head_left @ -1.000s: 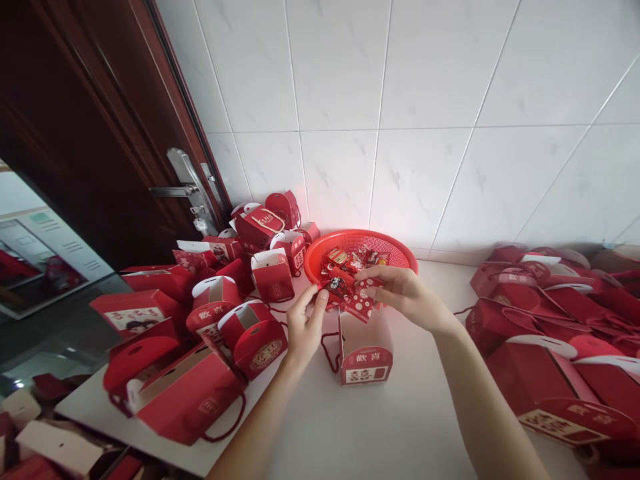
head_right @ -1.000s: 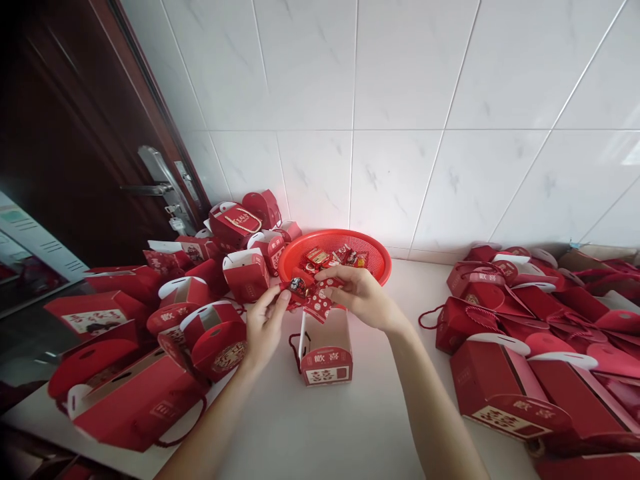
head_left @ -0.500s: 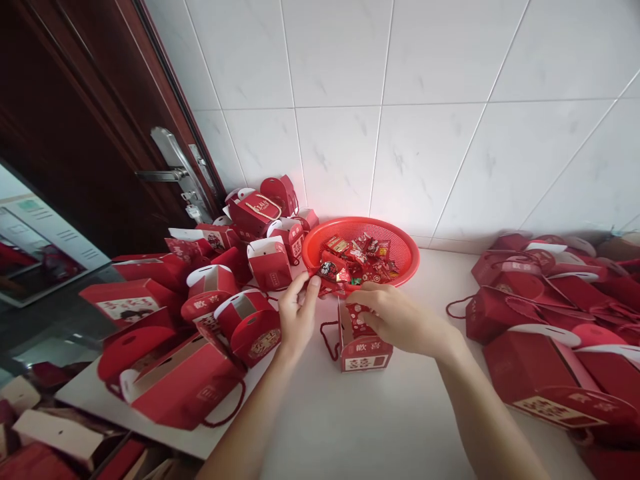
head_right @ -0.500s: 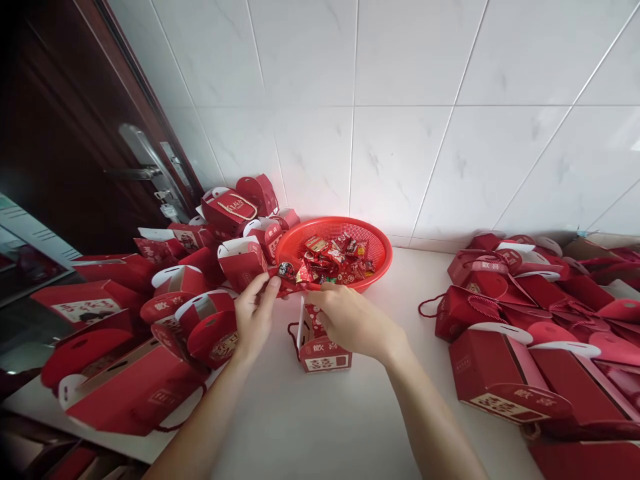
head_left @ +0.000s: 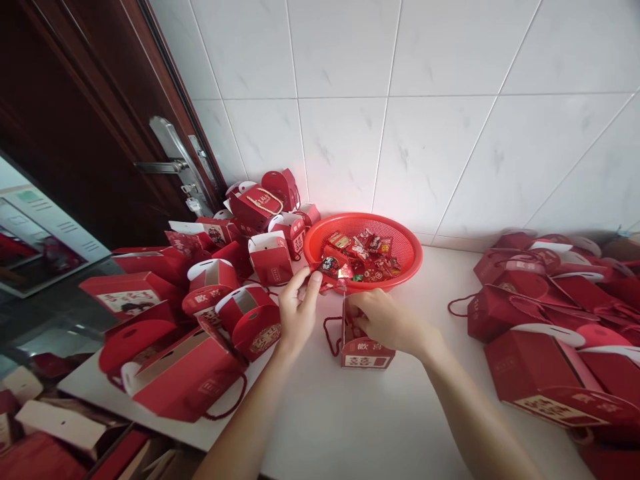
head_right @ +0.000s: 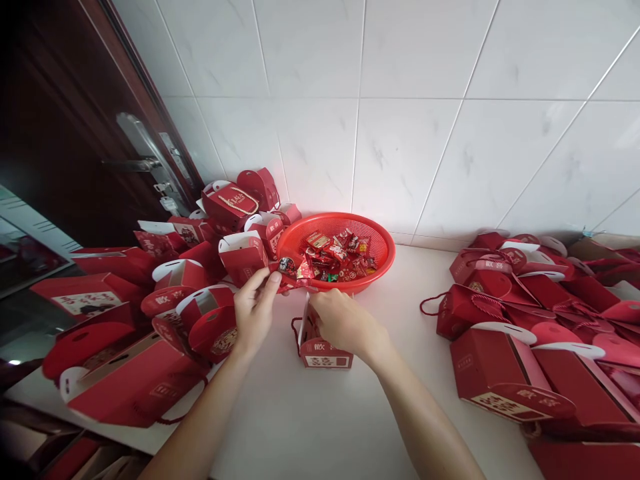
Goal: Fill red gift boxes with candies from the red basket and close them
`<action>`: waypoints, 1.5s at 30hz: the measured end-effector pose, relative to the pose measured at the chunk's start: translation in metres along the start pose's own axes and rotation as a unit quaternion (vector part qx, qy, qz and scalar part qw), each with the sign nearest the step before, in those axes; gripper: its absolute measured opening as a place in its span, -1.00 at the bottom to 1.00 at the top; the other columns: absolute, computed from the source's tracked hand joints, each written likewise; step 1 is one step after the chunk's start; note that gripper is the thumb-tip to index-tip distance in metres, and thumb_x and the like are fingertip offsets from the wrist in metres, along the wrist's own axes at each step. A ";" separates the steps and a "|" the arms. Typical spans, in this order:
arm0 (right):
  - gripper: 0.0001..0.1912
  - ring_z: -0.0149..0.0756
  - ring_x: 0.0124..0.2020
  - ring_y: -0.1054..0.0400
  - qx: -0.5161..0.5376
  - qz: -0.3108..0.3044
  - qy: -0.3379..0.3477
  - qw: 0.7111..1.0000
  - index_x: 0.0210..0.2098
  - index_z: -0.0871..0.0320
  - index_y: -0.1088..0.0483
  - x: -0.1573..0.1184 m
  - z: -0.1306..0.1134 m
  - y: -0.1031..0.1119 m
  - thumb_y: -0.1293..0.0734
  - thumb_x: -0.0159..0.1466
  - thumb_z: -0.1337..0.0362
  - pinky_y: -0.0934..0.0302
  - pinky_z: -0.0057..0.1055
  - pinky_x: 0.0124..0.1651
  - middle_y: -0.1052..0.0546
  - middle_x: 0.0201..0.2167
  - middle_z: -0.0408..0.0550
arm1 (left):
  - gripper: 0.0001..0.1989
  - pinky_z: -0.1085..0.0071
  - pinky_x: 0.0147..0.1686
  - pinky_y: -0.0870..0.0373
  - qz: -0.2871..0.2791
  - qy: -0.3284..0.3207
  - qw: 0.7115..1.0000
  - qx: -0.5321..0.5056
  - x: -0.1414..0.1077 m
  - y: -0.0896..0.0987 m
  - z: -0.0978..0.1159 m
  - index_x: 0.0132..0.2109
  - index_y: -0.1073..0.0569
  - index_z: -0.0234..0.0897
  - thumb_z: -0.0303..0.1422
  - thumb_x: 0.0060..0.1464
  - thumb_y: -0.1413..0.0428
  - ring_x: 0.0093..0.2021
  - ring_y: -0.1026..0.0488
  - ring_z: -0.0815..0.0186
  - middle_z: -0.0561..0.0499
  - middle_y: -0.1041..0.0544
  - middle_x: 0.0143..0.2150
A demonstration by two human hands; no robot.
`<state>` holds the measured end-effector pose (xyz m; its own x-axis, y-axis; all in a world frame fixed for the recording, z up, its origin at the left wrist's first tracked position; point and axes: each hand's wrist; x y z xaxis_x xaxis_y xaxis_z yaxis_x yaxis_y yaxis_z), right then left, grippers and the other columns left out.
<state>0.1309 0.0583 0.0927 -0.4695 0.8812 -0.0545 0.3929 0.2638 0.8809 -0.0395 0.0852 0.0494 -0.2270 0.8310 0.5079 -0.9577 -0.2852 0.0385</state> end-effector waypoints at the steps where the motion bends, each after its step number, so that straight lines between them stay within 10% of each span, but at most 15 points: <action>1: -0.73 -0.37 -0.45 -0.25 0.004 -0.004 -0.005 1.000 -0.44 0.17 -0.37 0.001 0.000 0.000 -0.20 0.11 0.65 0.01 -0.48 -0.48 -0.50 -0.39 -0.06 | -0.72 0.52 -0.46 -0.33 0.000 0.001 1.000 -0.001 0.000 0.000 0.000 -0.31 -0.49 -0.31 -0.14 0.14 -0.16 -0.46 -0.33 0.38 0.07 -0.42 -0.47; 14: -0.74 -0.42 -0.52 -0.18 -0.021 -0.053 -0.003 0.998 -0.50 0.18 -0.37 -0.007 0.000 0.015 -0.20 0.14 0.62 0.07 -0.46 -0.51 -0.47 -0.48 -0.10 | -0.69 0.50 -0.45 -0.33 0.002 0.008 1.000 0.000 0.000 0.001 -0.001 -0.30 -0.50 -0.30 -0.10 0.12 -0.18 -0.45 -0.33 0.37 0.07 -0.44 -0.46; 21: -0.92 -0.30 -0.35 -0.43 0.165 0.149 0.020 0.975 -0.27 0.14 -0.44 -0.019 0.003 0.035 -0.32 0.32 0.27 -0.25 -0.42 -0.32 -0.58 -0.35 -0.08 | -0.68 0.51 -0.47 -0.31 -0.014 -0.025 1.000 0.006 -0.001 0.000 0.001 -0.30 -0.52 -0.29 -0.10 0.16 -0.16 -0.47 -0.31 0.38 0.06 -0.45 -0.47; 26: -0.69 -0.23 -0.23 -0.49 0.214 0.263 0.030 0.940 -0.05 0.10 -0.42 -0.012 -0.002 0.029 -0.43 0.25 0.14 -0.34 -0.33 -0.21 -0.59 -0.22 -0.06 | -0.67 0.47 -0.41 -0.41 -0.034 -0.039 0.999 -0.001 -0.002 -0.002 0.000 -0.29 -0.54 -0.29 -0.08 0.15 -0.17 -0.43 -0.42 0.32 0.01 -0.53 -0.42; 45: -0.87 -0.29 -0.33 -0.48 0.349 0.299 0.084 0.884 -0.36 0.14 -0.42 -0.008 -0.001 0.032 -0.37 0.28 0.23 -0.38 -0.38 -0.25 -0.56 -0.39 -0.10 | -0.71 0.44 -0.30 -0.45 -0.082 -0.073 0.994 0.005 -0.008 -0.002 -0.003 -0.25 -0.57 -0.29 -0.15 0.22 -0.13 -0.37 -0.47 0.30 -0.01 -0.58 -0.36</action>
<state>0.1459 0.0592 0.1217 -0.1006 0.8899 0.4450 0.9754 0.0000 0.2207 -0.0359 0.0805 0.0429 -0.0399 0.7885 0.6137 -0.9779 -0.1570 0.1382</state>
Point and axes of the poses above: each hand's wrist, its own x-axis towards the middle knuckle, its own y-axis out of the back of the hand, z = x × y
